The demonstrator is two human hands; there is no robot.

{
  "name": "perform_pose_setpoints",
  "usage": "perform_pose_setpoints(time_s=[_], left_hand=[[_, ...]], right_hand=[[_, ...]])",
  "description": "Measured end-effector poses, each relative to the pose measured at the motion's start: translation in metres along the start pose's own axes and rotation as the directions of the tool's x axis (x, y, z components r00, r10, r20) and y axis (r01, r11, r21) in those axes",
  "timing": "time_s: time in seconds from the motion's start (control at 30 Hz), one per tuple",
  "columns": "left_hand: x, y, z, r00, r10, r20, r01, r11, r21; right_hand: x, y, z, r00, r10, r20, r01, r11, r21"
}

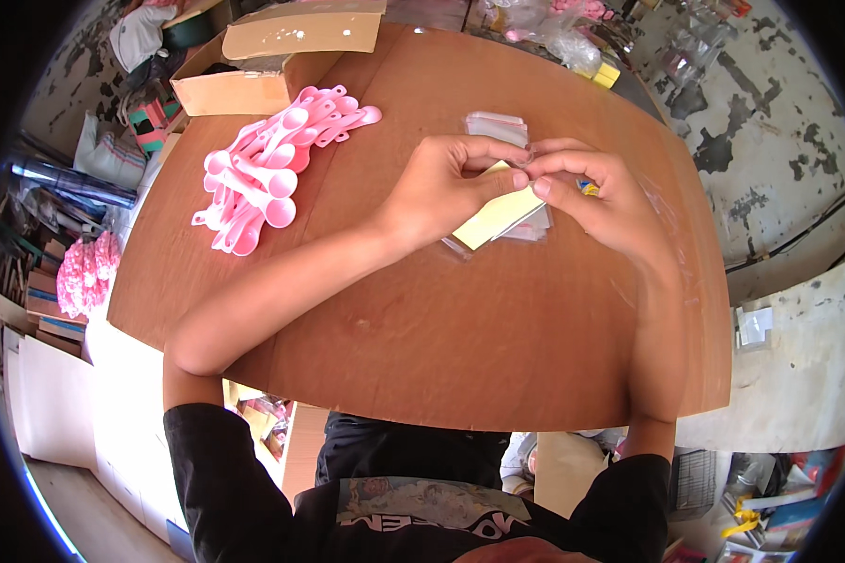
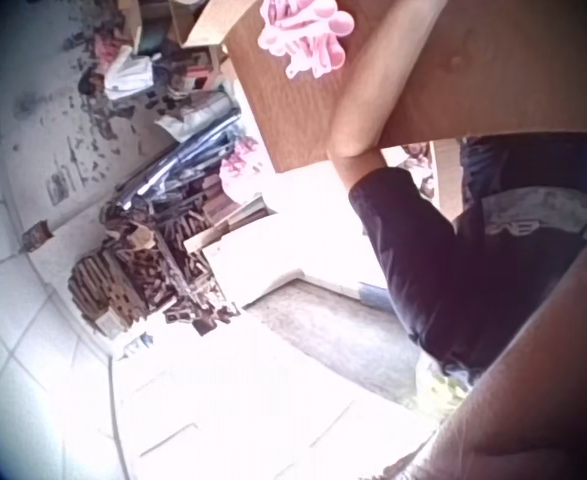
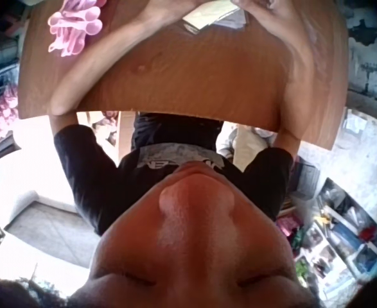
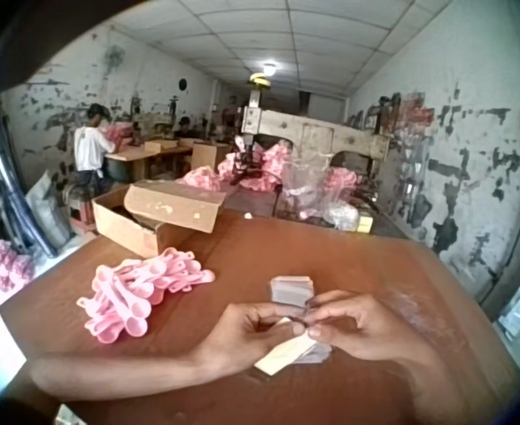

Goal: Packaging small pink plastic spoons and yellow cards into clear plastic zip bags.

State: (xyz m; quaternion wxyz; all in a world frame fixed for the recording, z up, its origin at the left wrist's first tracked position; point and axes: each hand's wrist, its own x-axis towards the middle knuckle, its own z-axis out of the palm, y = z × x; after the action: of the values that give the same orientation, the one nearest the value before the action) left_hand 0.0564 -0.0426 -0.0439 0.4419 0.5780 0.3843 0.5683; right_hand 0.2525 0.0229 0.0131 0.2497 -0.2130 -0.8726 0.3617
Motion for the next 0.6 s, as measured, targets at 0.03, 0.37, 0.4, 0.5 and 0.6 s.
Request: perform_pose_setpoints(time_s=[0.03, 0.37, 0.4, 0.5, 0.6], left_hand=[[-0.001, 0.000, 0.000, 1.000, 0.002, -0.005, -0.002, 1.000, 0.019], [0.001, -0.002, -0.003, 0.996, 0.079, -0.049, -0.074, 0.992, 0.101], [0.002, -0.001, -0.003, 0.990, 0.130, -0.055, -0.122, 0.984, 0.129], [0.006, 0.004, 0.000, 0.966, 0.240, -0.099, -0.226, 0.965, 0.129], [0.008, 0.008, -0.001, 0.941, 0.288, -0.175, -0.269, 0.955, 0.126]], right_hand=[[0.000, -0.001, 0.001, 1.000, 0.000, 0.002, 0.000, 1.000, 0.000], [0.008, -0.003, 0.003, 0.997, 0.016, 0.079, -0.008, 0.994, -0.105], [0.008, -0.004, 0.002, 0.992, 0.072, 0.104, -0.073, 0.997, 0.006], [0.015, -0.005, -0.004, 0.988, 0.086, 0.125, -0.096, 0.992, 0.077], [0.019, -0.019, 0.000, 0.990, 0.125, 0.061, -0.131, 0.987, 0.095]])
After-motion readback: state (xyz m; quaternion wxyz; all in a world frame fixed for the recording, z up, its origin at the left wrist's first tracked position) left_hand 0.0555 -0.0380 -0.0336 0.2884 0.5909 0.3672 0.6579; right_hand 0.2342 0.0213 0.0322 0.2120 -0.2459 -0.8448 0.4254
